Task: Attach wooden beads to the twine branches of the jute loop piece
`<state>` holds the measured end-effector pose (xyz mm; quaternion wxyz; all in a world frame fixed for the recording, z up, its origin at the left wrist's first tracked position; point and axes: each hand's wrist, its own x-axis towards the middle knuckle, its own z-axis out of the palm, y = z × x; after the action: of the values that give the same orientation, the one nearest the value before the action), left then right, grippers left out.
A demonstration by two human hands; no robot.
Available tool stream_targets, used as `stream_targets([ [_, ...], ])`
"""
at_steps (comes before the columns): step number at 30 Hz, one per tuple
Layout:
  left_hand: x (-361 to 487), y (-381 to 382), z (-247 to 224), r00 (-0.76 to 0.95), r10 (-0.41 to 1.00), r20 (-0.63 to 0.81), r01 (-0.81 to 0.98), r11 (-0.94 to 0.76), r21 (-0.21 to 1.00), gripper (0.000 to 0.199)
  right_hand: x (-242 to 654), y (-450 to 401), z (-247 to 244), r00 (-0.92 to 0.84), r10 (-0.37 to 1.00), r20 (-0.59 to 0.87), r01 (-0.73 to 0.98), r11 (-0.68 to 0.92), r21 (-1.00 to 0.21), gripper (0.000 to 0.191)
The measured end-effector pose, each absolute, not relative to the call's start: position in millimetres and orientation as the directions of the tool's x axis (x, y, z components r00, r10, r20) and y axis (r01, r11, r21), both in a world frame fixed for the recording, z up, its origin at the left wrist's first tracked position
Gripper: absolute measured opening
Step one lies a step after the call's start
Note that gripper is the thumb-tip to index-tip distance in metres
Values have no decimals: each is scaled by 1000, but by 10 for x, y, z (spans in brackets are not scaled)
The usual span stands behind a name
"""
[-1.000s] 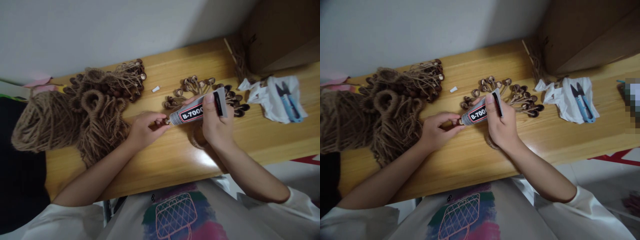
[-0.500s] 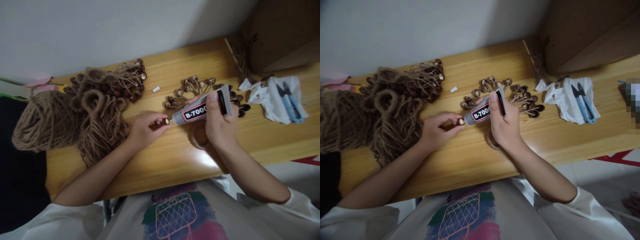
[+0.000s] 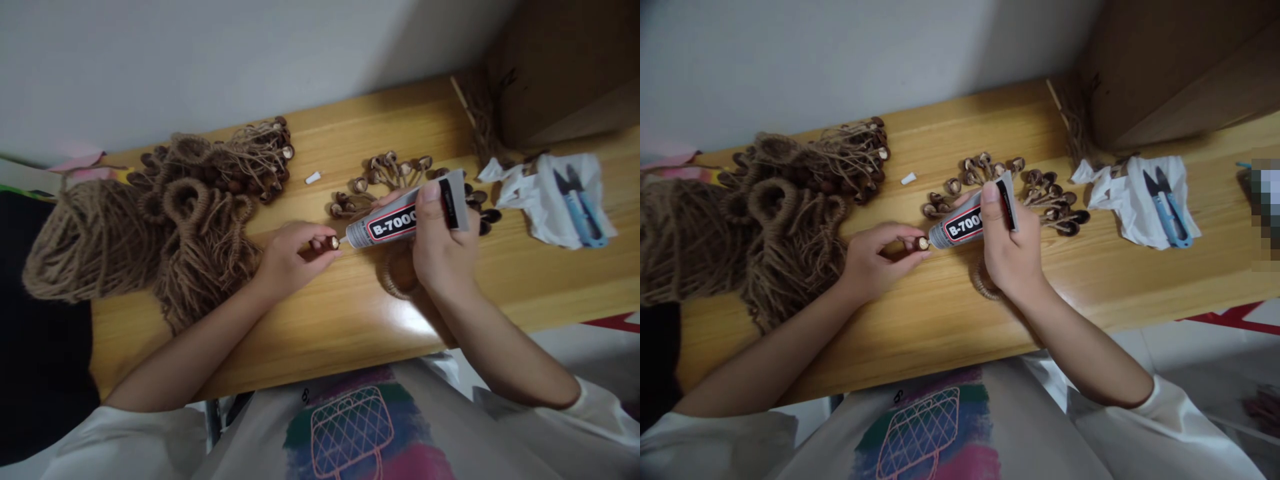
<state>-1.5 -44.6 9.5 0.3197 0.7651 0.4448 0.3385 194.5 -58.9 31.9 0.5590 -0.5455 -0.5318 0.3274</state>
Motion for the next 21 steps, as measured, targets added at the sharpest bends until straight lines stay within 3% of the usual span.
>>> stream_targets([
  [10,-6,-447,120,385,888,253,460,-422,781,16,1952,-577,289,179,964,195,74,185,-980,34],
  [21,-6,-447,101,379,897,230,477,-402,782,17,1943,-557,253,269,951,149,-15,159,-987,34],
])
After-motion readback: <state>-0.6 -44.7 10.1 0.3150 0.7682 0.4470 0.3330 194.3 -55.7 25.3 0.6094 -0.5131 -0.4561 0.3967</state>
